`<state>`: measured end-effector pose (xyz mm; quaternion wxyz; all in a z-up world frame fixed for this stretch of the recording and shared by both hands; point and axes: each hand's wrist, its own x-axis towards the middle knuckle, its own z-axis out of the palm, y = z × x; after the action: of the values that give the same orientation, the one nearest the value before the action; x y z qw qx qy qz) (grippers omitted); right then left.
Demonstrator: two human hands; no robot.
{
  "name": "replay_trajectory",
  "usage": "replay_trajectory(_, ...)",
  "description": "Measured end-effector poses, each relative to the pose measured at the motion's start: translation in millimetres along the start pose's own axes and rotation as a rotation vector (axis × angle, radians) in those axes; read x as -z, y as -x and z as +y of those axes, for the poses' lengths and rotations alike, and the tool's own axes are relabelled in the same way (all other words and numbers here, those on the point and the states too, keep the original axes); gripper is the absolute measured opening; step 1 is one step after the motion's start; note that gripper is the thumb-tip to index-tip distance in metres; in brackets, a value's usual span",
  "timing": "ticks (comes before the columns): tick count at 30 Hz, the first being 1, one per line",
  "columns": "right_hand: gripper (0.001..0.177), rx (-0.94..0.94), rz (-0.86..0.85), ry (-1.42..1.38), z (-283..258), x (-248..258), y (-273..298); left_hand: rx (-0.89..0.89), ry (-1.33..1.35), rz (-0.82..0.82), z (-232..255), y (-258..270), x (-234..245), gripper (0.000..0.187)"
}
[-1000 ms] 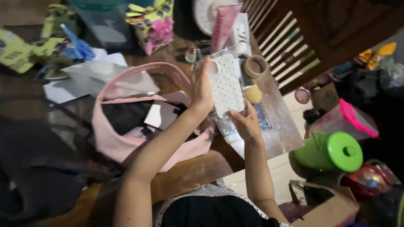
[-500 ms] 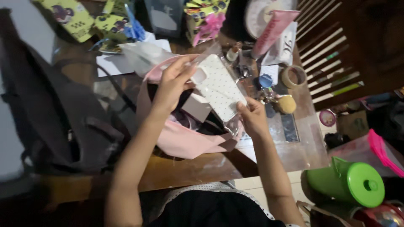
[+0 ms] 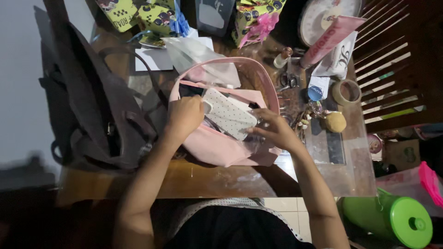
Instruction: The person sits at a cluttered wooden table and packs personal items, including pens, cosmetics, a phone and small containers, into a pink handbag and a dark bag, arranging the contents and handling the bag straps. They then pick up a plastic bag and walk through a hallway carrying the bags.
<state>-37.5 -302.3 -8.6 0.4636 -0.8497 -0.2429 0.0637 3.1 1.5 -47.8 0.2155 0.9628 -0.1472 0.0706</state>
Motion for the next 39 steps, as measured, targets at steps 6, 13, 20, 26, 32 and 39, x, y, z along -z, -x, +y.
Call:
replay_trajectory(6,0.045,-0.179,0.267,0.199,-19,-17,-6,-0.033,-0.113,0.172,-15,6,-14,0.012)
replay_trajectory(13,0.059,-0.01,0.376,0.43,-26,-22,-2,-0.026,-0.115,0.012,-20,10,-9,0.009)
replay_trajectory(20,0.076,-0.145,0.275,0.761,-36,-12,12,0.031,-0.133,-0.179,9,10,37,0.035)
replay_trajectory(26,0.077,-0.11,0.292,1.027,-74,18,10,0.004,-0.084,-0.217,44,13,108,0.072)
replay_trajectory(32,0.059,-0.031,0.262,1.054,-124,50,19,-0.05,-0.003,-0.088,67,19,159,0.087)
replay_trajectory(39,0.084,-0.173,0.177,1.211,-145,51,13,-0.114,0.033,-0.014,73,17,160,0.098)
